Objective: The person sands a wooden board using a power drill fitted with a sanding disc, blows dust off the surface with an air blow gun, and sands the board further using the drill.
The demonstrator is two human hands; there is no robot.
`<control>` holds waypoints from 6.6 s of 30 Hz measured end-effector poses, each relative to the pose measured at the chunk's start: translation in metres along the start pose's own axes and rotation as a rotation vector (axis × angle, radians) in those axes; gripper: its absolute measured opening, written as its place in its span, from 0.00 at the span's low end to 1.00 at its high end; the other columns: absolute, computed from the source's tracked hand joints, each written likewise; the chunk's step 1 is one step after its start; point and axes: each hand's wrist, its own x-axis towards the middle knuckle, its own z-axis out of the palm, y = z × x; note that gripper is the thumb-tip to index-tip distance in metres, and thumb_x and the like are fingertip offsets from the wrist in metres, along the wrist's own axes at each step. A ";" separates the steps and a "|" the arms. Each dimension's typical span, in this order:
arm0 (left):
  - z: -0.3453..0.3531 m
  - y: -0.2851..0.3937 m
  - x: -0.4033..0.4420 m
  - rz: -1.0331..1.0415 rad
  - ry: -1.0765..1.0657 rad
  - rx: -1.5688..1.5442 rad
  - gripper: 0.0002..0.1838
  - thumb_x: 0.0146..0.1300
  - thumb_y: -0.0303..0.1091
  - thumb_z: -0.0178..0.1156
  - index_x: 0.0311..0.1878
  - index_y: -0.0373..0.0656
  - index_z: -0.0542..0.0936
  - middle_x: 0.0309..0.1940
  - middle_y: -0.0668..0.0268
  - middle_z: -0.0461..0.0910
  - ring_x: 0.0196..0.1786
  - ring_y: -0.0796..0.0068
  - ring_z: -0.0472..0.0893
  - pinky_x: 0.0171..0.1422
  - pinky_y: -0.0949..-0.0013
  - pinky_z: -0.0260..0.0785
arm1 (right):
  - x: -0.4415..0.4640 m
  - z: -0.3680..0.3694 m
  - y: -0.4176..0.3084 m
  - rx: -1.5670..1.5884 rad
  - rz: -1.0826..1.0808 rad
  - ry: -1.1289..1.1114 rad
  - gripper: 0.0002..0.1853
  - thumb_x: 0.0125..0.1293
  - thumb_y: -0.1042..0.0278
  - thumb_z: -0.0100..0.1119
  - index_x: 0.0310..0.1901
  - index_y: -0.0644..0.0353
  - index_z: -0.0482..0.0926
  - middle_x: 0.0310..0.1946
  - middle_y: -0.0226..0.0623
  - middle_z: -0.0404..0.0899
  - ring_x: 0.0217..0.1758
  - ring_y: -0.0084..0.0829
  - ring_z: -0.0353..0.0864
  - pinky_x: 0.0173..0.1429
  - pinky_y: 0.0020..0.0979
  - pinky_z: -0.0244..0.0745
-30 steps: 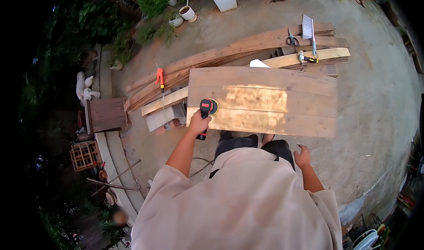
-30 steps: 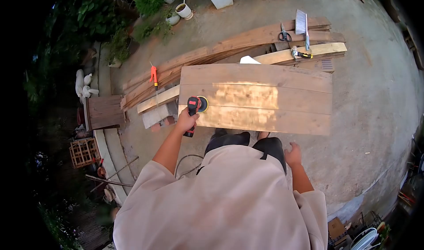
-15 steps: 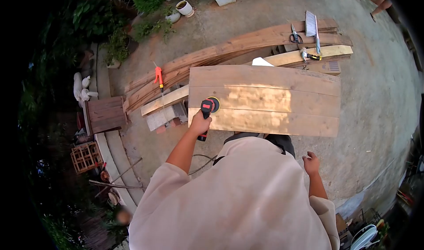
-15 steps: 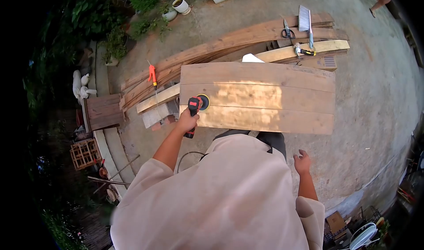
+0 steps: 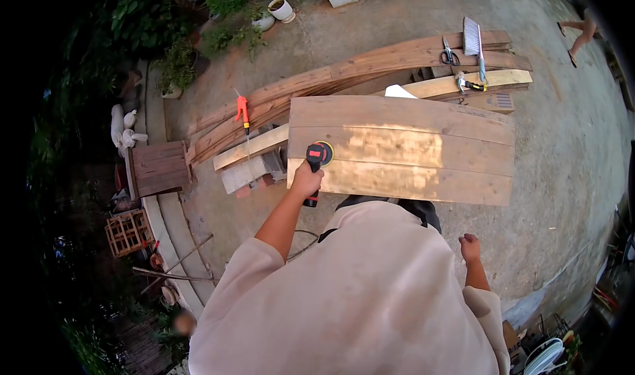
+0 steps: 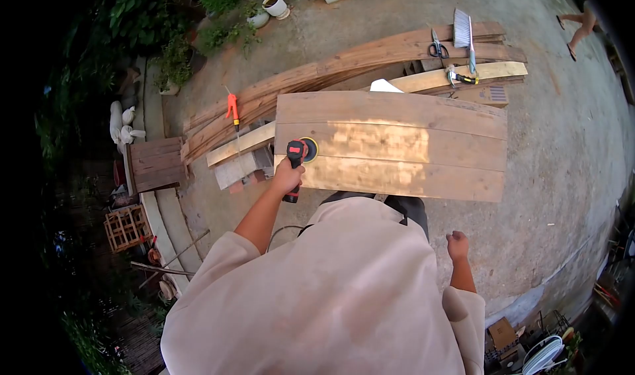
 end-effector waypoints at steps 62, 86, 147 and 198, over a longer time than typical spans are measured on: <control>-0.008 0.008 -0.003 -0.181 -0.013 0.005 0.12 0.52 0.30 0.68 0.36 0.31 0.83 0.27 0.55 0.86 0.26 0.65 0.87 0.32 0.61 0.79 | 0.071 0.038 -0.120 -0.369 -0.328 -0.100 0.42 0.58 0.57 0.71 0.74 0.62 0.69 0.81 0.65 0.49 0.81 0.58 0.59 0.82 0.44 0.60; -0.036 0.013 -0.097 0.065 -0.612 -0.996 0.26 0.54 0.29 0.68 0.57 0.34 0.75 0.24 0.62 0.76 0.22 0.69 0.77 0.29 0.62 0.71 | -0.019 0.026 -0.317 0.558 -0.391 -0.560 0.44 0.64 0.54 0.74 0.76 0.65 0.64 0.75 0.53 0.67 0.78 0.49 0.67 0.77 0.44 0.68; -0.040 -0.072 0.059 -0.104 -0.028 -0.180 0.13 0.55 0.22 0.60 0.45 0.33 0.73 0.13 0.64 0.70 0.10 0.67 0.73 0.15 0.63 0.66 | 0.060 0.064 -0.111 -0.120 -0.081 0.002 0.34 0.65 0.51 0.60 0.72 0.52 0.73 0.76 0.52 0.66 0.78 0.50 0.67 0.80 0.44 0.64; -0.082 -0.070 0.024 -0.227 0.204 0.019 0.09 0.54 0.31 0.72 0.30 0.34 0.83 0.23 0.57 0.83 0.23 0.66 0.84 0.28 0.60 0.77 | 0.071 0.049 -0.133 -0.317 -0.290 -0.071 0.41 0.60 0.56 0.69 0.74 0.63 0.70 0.80 0.67 0.48 0.84 0.57 0.53 0.84 0.42 0.54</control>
